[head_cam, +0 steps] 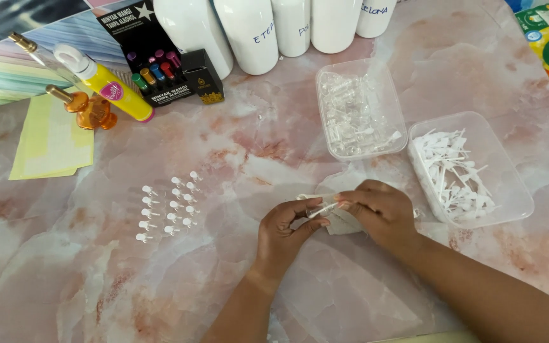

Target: The person assembles small glass perfume bottles by inserting cotton wicks into them using a cloth for grip. They then place the assembled bottles on the table in a row.

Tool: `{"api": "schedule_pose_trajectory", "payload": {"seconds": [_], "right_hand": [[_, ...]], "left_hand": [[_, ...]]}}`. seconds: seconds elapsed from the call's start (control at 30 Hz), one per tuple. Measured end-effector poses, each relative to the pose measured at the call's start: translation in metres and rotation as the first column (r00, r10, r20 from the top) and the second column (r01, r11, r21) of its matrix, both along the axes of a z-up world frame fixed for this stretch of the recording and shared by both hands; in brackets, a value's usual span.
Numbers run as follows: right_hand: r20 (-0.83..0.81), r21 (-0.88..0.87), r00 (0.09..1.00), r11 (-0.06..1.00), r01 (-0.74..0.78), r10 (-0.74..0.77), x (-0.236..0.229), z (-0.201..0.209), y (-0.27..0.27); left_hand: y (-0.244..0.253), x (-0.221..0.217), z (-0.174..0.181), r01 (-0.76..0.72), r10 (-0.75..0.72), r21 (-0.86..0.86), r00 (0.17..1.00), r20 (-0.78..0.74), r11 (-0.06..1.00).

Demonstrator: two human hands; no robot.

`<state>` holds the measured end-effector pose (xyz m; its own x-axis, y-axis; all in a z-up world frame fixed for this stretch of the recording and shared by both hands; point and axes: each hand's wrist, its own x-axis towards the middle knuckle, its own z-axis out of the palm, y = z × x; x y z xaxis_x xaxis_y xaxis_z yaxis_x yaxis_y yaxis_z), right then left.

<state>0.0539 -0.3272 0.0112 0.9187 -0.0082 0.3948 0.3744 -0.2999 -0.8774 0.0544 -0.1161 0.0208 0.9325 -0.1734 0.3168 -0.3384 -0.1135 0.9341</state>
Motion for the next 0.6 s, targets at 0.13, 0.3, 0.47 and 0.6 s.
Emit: {"api": "schedule_pose_trajectory", "payload": {"seconds": [0.13,0.3,0.47,0.6], "right_hand": [[0.535,-0.214,0.844,0.974,0.079,0.049,0.007,0.016,0.003],[0.339,-0.199,0.939,0.98,0.003,0.065,0.004,0.03,0.009],[-0.179,0.154,0.971,0.979,-0.133,0.161,0.003,0.029,0.007],[-0.1,0.191,0.991,0.979,-0.072,0.092,0.003,0.019,0.006]], "left_hand": [[0.002,0.001,0.005,-0.045,0.042,0.024,0.995,0.091,0.999],[-0.001,0.002,0.015,-0.114,0.1,0.066,0.979,0.179,0.991],[0.002,0.004,0.009,-0.094,0.083,0.066,0.984,0.155,0.993],[0.005,0.004,-0.002,-0.061,0.057,0.047,0.995,0.08,0.997]]}}
